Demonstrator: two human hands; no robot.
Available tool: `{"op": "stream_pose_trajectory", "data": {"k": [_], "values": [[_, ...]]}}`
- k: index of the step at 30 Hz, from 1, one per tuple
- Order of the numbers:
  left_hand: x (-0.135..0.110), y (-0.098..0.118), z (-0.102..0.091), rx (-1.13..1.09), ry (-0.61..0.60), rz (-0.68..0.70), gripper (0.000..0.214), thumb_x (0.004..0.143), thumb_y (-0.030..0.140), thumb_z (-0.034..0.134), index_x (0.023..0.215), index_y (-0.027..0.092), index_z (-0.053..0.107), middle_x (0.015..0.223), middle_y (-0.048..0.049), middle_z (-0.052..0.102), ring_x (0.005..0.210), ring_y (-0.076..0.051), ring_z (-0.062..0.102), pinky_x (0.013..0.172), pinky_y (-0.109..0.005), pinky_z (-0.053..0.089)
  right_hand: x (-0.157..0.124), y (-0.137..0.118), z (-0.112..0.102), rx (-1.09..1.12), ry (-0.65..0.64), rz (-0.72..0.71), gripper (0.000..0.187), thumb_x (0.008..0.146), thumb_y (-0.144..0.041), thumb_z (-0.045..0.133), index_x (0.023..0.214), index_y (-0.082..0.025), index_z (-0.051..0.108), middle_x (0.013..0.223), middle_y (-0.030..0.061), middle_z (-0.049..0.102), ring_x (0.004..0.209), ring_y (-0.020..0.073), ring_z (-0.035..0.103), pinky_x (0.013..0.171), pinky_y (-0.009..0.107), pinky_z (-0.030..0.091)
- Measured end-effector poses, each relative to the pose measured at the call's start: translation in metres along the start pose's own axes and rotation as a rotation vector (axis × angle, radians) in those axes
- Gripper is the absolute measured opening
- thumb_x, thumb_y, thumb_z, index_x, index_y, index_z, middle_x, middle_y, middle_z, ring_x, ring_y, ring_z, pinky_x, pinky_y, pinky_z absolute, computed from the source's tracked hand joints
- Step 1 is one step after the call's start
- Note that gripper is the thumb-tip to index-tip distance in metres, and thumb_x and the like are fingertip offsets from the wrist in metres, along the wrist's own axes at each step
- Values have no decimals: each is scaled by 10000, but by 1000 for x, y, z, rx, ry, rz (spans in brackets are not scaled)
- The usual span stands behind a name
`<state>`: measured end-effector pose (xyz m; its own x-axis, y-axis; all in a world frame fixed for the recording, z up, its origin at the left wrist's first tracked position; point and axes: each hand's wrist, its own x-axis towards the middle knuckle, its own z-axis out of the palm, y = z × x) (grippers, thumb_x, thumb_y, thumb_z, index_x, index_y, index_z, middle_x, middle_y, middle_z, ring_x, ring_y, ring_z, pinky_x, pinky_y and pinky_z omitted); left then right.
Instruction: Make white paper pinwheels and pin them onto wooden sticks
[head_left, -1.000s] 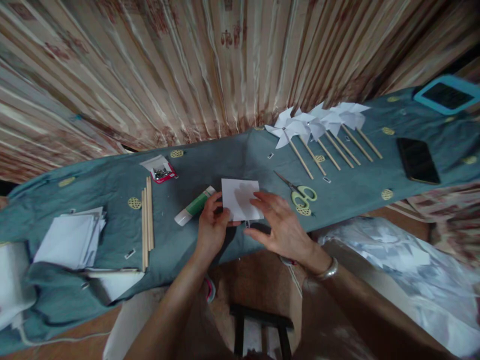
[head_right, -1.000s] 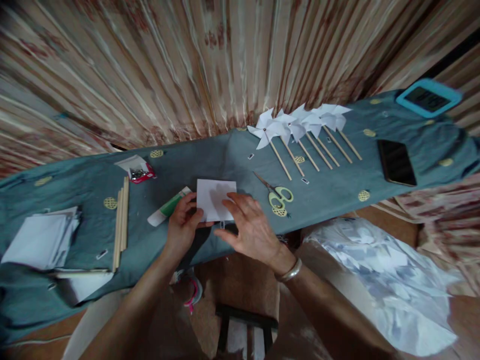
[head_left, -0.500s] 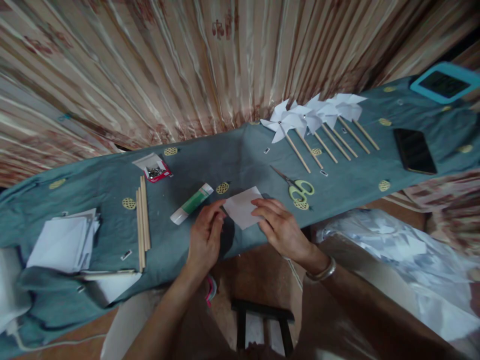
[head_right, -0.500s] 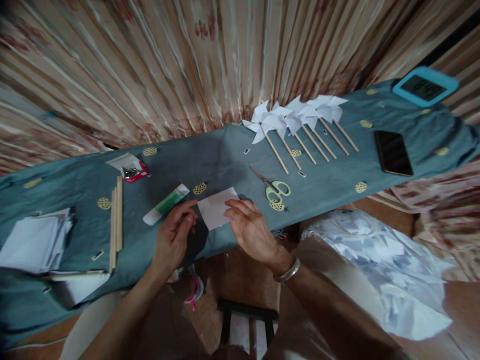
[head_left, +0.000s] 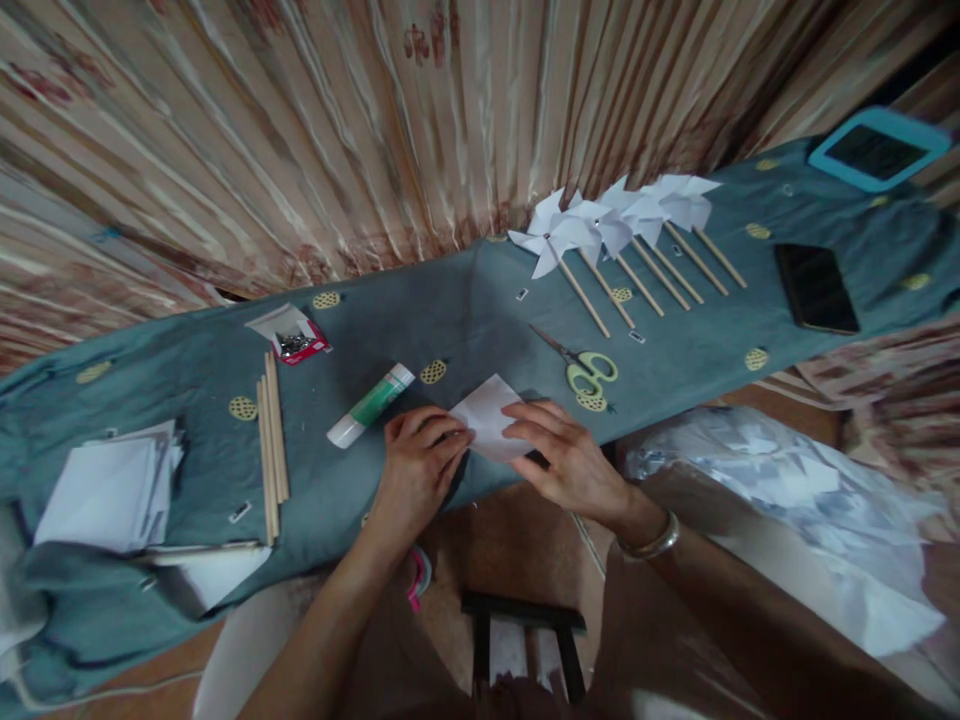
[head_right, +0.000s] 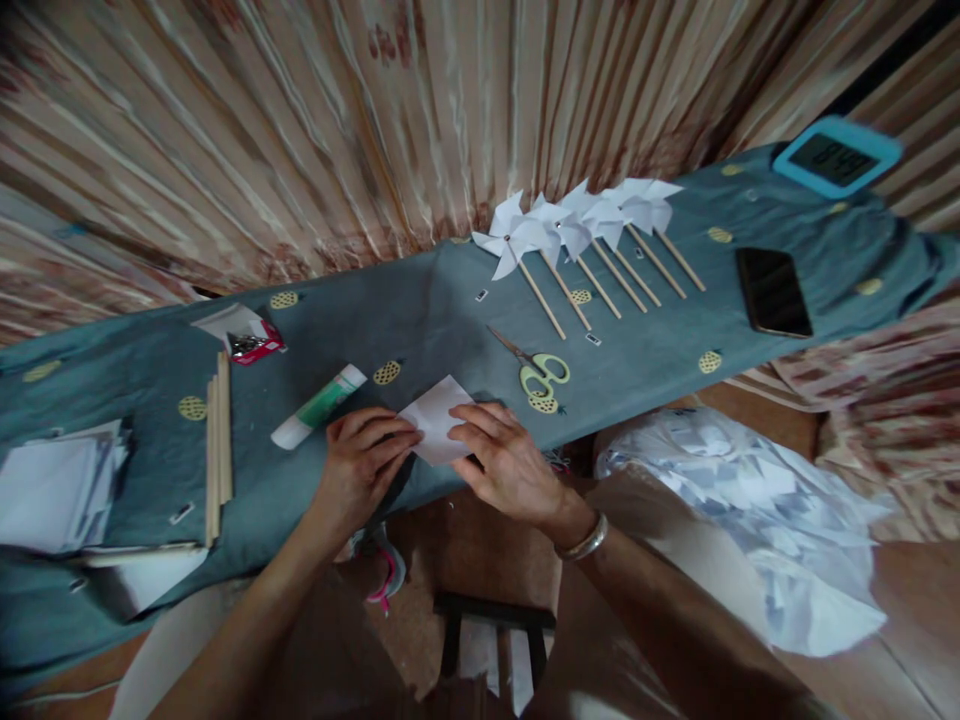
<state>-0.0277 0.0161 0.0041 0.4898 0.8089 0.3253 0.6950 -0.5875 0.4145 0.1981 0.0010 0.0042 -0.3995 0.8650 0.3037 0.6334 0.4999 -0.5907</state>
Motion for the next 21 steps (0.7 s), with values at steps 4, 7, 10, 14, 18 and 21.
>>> {"op": "stream_pose_trajectory", "data": {"k": [4, 7, 10, 14, 18, 21], "values": [[-1, 3, -3, -16, -36, 35, 199, 957, 206, 530, 1042, 204, 710, 1029, -51, 750, 1025, -232, 600, 881, -425, 379, -2, -2, -6, 36, 10, -23, 114, 902, -217, 604, 992, -199, 672, 1090, 83, 716, 1008, 231, 621, 905, 412, 508], [-1, 4, -3, -54, -38, 3, 196, 961, 213, 518, 1017, 190, 705, 1003, -57, 750, 998, -225, 606, 873, -411, 396, 1, -2, -8, 166, 38, 59, 124, 947, -231, 556, 970, -200, 674, 978, 57, 733, 922, 191, 643, 864, 358, 513], [-1, 3, -2, -72, -10, -35, 208, 967, 234, 504, 963, 189, 707, 936, -56, 751, 959, -220, 616, 865, -402, 409, 5, 0, -5, 211, 59, 155, 151, 957, -243, 538, 955, -199, 683, 949, 54, 732, 921, 194, 651, 860, 357, 510], [0, 2, 1, -70, 1, -110, 213, 968, 261, 501, 1001, 207, 705, 884, -44, 742, 934, -215, 622, 877, -400, 412, 12, 5, 1, 124, 89, 212, 196, 952, -269, 531, 930, -197, 712, 1069, 86, 708, 1008, 233, 628, 930, 416, 485], [1, 1, 4, -62, 5, -167, 221, 963, 262, 507, 1076, 204, 688, 917, -48, 743, 926, -219, 621, 888, -411, 412, 17, 10, 4, 59, 112, 258, 171, 916, -277, 576, 887, -209, 730, 1146, 95, 670, 1088, 257, 597, 977, 441, 469], [2, 0, 4, -56, 0, -187, 222, 959, 266, 510, 1088, 206, 681, 953, -52, 744, 934, -229, 619, 896, -430, 415, 19, 13, 7, 37, 150, 289, 118, 884, -271, 619, 849, -219, 719, 1186, 95, 650, 1139, 268, 577, 1003, 461, 458]]}}
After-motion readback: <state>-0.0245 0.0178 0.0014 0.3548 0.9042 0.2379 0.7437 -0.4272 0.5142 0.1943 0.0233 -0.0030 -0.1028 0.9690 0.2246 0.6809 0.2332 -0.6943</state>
